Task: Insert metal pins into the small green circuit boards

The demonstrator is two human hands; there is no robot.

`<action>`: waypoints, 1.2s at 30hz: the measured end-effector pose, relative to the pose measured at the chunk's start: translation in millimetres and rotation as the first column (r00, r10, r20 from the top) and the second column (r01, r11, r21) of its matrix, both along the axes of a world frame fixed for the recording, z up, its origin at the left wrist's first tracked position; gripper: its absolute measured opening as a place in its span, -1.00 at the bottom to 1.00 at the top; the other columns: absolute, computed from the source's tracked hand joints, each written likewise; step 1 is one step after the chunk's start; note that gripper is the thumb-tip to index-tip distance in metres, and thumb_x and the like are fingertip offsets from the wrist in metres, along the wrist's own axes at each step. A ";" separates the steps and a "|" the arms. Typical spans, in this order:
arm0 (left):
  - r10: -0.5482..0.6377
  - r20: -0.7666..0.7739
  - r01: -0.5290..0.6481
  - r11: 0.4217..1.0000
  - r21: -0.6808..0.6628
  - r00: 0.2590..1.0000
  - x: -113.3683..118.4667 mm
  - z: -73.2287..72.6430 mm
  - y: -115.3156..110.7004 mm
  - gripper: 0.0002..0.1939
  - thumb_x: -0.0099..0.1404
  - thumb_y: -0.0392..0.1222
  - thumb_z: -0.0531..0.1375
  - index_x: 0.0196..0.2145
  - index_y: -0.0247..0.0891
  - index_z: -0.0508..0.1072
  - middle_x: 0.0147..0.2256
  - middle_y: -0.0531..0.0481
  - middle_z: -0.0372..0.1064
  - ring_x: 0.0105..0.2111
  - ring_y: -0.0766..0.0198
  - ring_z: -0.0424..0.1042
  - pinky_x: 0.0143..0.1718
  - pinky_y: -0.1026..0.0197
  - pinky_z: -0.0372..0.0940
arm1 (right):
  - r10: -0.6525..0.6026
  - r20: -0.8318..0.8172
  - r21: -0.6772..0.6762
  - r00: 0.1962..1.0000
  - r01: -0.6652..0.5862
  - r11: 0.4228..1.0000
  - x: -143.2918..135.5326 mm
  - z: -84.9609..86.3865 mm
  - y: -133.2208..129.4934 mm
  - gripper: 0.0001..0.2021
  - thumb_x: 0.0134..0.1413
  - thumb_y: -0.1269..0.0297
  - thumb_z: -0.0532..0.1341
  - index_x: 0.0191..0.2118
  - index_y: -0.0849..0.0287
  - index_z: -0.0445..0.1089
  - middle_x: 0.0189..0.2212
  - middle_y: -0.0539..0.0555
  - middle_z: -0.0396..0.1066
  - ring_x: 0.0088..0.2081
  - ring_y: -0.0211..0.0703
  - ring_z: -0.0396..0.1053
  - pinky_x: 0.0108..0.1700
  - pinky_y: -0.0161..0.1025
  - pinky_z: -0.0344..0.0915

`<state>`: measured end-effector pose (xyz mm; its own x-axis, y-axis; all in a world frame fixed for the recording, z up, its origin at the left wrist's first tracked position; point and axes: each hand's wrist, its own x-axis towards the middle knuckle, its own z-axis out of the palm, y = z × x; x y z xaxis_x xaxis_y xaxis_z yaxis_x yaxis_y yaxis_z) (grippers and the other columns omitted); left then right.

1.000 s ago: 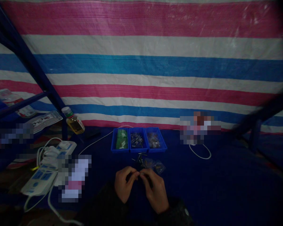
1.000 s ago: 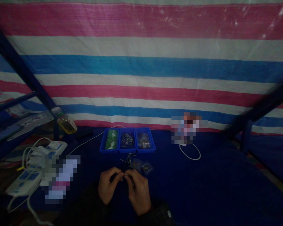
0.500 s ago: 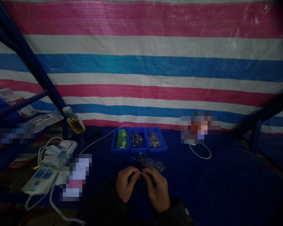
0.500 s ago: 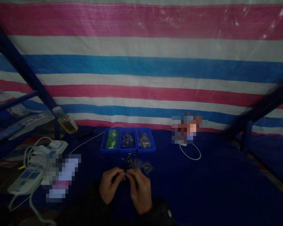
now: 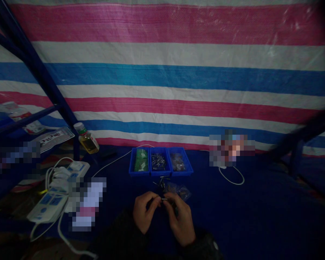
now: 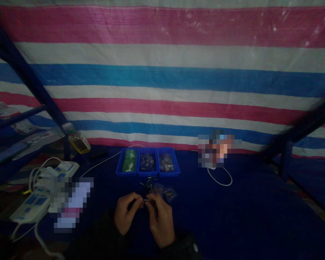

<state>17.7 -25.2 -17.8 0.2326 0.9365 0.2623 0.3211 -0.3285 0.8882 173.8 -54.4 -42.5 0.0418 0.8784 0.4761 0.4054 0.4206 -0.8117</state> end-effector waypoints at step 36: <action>0.018 0.003 -0.018 1.000 -0.024 1.000 -1.6 -1.7 -0.2 -0.69 0.43 -0.10 0.16 -0.45 -0.25 0.51 -0.48 -0.01 0.49 -0.44 0.24 0.48 -0.34 0.27 0.30 | -0.111 -0.050 0.092 0.993 0.115 0.989 5.8 0.3 0.1 -0.84 0.35 0.39 0.13 -0.19 0.11 0.46 -0.25 0.12 0.51 -0.19 -0.06 0.51 -0.18 -0.18 0.44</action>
<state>16.2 -25.4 -19.4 0.2146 0.9468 0.2400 0.3239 -0.3008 0.8970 179.6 -54.3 -42.1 0.1616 0.8178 0.5524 0.4191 0.4499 -0.7887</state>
